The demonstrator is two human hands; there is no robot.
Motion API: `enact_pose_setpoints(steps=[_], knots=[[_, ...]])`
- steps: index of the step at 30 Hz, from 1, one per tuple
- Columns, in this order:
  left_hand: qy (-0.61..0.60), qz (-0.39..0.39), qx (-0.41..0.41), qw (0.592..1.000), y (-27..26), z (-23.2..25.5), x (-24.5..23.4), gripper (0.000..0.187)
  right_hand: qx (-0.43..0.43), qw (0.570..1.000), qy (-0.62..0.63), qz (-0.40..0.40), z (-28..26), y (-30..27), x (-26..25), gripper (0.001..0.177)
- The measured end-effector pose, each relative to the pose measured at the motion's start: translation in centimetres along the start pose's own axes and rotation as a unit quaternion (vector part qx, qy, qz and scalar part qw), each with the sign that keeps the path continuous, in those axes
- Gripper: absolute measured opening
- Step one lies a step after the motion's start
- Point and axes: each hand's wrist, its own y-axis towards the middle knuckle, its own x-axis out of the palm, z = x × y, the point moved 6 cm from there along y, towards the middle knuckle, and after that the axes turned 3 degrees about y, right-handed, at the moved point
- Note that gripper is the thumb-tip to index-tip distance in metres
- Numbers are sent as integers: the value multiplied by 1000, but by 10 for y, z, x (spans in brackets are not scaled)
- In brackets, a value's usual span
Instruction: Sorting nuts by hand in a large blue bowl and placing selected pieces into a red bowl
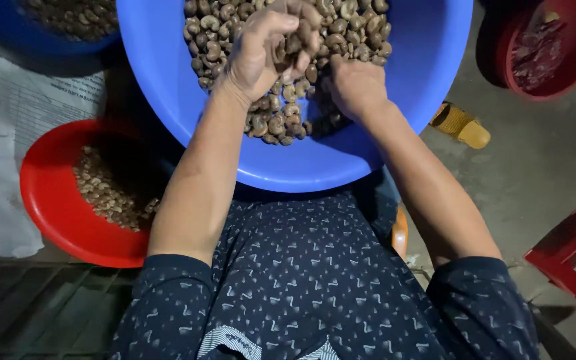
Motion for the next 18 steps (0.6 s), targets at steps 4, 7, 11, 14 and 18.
enact_pose_setpoints(steps=[4,7,11,14,18], knots=[[-4,53,-4,999,2,-5,-7,30,-18,999,-48,15,-12,9,15,29],[51,97,-7,994,3,-9,-13,21,-27,998,-50,-6,-12,7,-2,21],[184,170,-74,965,4,-20,-29,28,12,960,278,-5,6,-7,-75,34],[304,143,-116,935,7,-35,-29,23,71,813,577,34,20,-33,-135,29],[527,45,-177,830,11,-73,-11,26,98,507,855,54,60,-50,-133,25]])
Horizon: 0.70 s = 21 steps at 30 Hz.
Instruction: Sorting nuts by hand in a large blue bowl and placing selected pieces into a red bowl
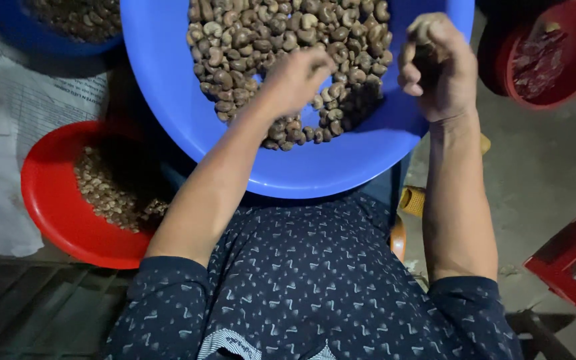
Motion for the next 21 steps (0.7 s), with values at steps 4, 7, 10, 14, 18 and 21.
enact_pose_setpoints(steps=[4,7,10,14,18,21], knots=[[173,13,157,972,17,-10,55,10,-35,994,63,-87,-5,-3,-4,30],[321,-4,204,925,31,-27,79,50,-34,995,84,-30,-7,-3,-2,31],[421,-35,149,894,31,-27,71,33,-45,994,95,0,-9,-4,-8,34],[400,-4,84,913,19,-28,44,17,-32,987,156,-10,-8,-3,-15,25],[242,36,120,962,13,-16,36,11,-41,988,145,-16,-11,-3,-12,33],[269,-55,112,955,12,-3,55,14,-38,991,127,8,-14,-8,-4,42]])
